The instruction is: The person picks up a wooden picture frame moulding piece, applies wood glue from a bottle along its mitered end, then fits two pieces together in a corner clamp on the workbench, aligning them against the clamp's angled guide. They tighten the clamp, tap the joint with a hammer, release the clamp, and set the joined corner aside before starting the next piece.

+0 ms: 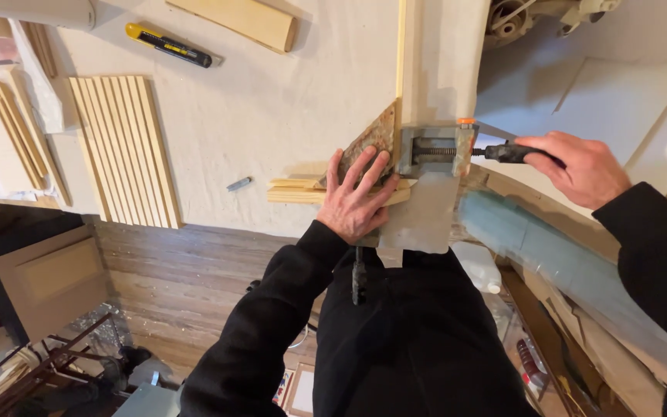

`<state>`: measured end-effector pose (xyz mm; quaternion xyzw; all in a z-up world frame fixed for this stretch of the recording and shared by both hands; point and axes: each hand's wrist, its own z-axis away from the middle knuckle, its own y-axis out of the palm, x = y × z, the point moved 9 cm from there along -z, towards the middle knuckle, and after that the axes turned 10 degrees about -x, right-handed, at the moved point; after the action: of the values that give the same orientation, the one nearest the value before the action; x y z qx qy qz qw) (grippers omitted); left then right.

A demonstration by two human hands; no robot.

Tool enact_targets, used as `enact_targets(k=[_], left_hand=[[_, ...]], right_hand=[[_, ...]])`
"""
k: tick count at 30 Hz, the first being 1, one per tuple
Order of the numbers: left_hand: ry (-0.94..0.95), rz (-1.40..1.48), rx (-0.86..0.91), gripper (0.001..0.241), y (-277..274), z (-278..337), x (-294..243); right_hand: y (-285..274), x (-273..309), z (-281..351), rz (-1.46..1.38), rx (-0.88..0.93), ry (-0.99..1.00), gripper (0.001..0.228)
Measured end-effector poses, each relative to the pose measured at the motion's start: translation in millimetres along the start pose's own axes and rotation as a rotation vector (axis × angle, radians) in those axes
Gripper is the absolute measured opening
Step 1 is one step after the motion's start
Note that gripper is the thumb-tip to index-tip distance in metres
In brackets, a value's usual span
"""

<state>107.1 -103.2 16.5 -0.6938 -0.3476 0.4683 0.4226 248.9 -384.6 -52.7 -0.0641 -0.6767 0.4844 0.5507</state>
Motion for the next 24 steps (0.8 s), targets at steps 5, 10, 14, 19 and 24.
enact_targets(k=[5, 10, 14, 19, 24], left_hand=[[-0.016, -0.006, -0.002, 0.061, -1.3, -0.9, -0.6], [-0.010, -0.026, -0.016, 0.061, -2.9, -1.7, -2.1], [-0.019, -0.051, -0.014, 0.059, 0.4, -3.2, 0.3], [-0.002, -0.040, -0.041, 0.058, -2.3, -2.6, -2.1], [0.005, -0.022, -0.017, 0.061, -0.2, -2.6, -1.1]], right_hand=[[37.3, -63.0, 11.4, -0.568, 0.341, 0.713, 0.031], [18.4, 5.9, -11.7, -0.102, 0.229, 0.225, 0.030], [22.5, 56.9, -26.6, 0.454, -0.008, -0.140, 0.030], [40.9, 24.9, -43.9, 0.548, 0.184, 0.103, 0.030], [55.6, 7.0, -48.5, 0.465, 0.432, 0.217, 0.031]])
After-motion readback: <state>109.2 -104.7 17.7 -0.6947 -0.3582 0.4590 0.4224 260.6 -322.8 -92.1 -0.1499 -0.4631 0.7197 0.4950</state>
